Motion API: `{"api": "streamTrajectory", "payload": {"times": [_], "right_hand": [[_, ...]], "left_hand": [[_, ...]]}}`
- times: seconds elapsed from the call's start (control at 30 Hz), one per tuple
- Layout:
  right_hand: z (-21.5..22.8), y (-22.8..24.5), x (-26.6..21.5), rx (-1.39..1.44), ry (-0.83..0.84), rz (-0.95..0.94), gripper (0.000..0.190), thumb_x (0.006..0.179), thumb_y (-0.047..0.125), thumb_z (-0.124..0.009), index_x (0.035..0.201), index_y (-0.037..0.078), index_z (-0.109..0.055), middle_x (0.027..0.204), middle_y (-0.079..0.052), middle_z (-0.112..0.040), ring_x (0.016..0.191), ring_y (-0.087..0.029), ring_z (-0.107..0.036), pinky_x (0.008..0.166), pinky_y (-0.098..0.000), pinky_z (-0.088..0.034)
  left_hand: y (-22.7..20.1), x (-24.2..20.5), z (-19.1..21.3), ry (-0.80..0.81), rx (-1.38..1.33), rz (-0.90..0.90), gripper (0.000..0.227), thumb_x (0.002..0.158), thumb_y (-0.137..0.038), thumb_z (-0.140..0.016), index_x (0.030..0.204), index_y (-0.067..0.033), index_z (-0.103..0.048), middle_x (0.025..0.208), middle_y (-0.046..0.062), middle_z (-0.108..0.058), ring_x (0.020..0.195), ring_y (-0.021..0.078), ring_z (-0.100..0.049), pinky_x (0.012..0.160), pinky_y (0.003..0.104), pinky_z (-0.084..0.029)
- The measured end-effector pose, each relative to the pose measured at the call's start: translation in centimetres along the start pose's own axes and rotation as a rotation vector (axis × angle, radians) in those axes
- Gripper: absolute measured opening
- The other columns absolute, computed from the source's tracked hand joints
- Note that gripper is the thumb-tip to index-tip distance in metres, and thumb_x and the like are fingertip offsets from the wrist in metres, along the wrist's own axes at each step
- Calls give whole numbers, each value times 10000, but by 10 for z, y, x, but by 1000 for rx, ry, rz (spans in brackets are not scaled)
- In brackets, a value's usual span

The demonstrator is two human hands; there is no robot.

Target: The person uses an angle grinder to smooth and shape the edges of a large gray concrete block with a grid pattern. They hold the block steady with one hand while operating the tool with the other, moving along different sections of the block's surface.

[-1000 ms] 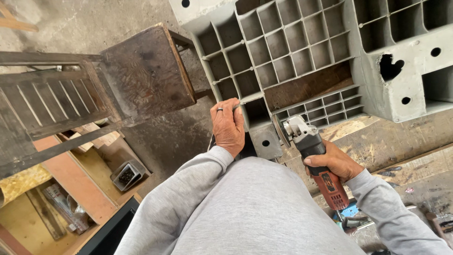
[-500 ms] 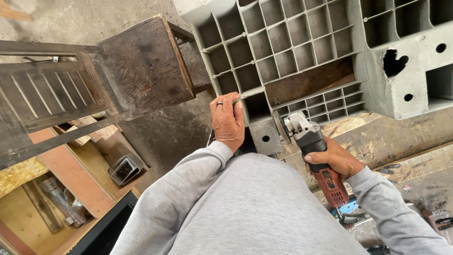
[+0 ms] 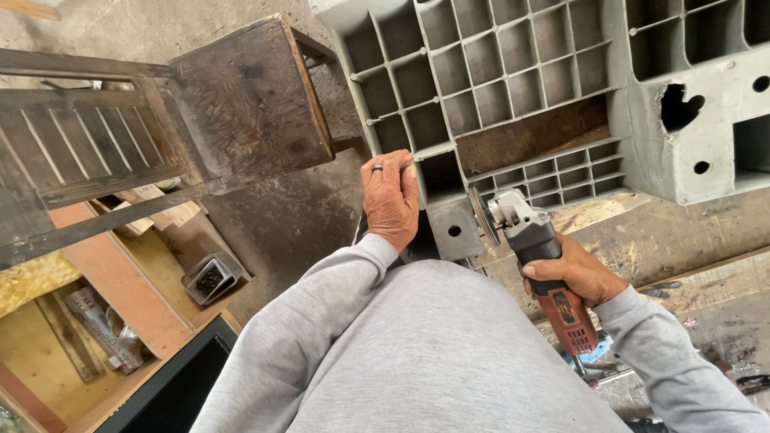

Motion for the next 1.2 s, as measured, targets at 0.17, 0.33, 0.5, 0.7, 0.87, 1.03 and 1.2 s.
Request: {"api": "streamTrajectory", "payload": {"times": [0.17,0.33,0.5,0.7,0.87,1.03,1.2], "right_hand": [[2,-13,-8,-49,-20,-51,684,619,362,-792,1139,-6,-543,768,-158,-685,644,-282,-730,567,-440,-640],[-8,-15,-13,45,5,6,684,635,327,-779,1184,2,-533,792,-175,-678,660,-281,-701,588,-438,-604],[-13,1,1,34,-54,123,665,657,304,-782,1209,24,-539,853,-123,-670,708,-232,-718,624,-387,-615],[-4,7,7,43,-30,35,665,652,285,-780,1207,14,-534,826,-133,-675,663,-234,-715,572,-396,-625],[-2,7,10,33,3,32,642,656,304,-768,1187,26,-540,791,-127,-677,646,-235,-714,564,-407,-630],[0,6,13,18,35,7,617,658,316,-763,1155,20,-546,772,-151,-692,636,-249,-712,570,-410,-628],[3,9,9,-10,33,9,622,649,322,-759,1152,21,-551,768,-146,-687,634,-256,-719,562,-418,-633]], "left_hand": [[-2,-1,1,6,6,15,185,1066,-181,-564,1228,-107,-615,1186,80,-683,1209,306,-571,1089,441,-452],[-1,0,0,-13,9,3,179,1074,-195,-580,1222,-103,-624,1196,81,-683,1220,320,-562,1070,439,-464],[-1,2,0,-5,36,7,186,1062,-187,-577,1216,-96,-629,1198,79,-692,1209,327,-553,1072,446,-450],[0,1,-2,-8,42,1,179,1062,-183,-580,1212,-98,-625,1182,79,-688,1214,318,-556,1080,443,-444],[1,0,-2,-3,47,8,173,1062,-182,-572,1209,-104,-622,1179,78,-692,1208,311,-561,1081,441,-447],[1,-1,-2,2,51,14,173,1069,-186,-573,1213,-103,-621,1175,80,-687,1217,312,-559,1089,450,-446],[0,0,-2,4,37,27,170,1067,-191,-572,1207,-109,-622,1181,80,-688,1224,317,-547,1083,451,-447]]}}
Point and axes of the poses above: each hand's wrist, its own x-axis towards the middle knuckle, its own z-axis out of the back of the hand, y = z × x, the point moved 4 cm from there along x, towards the middle knuckle
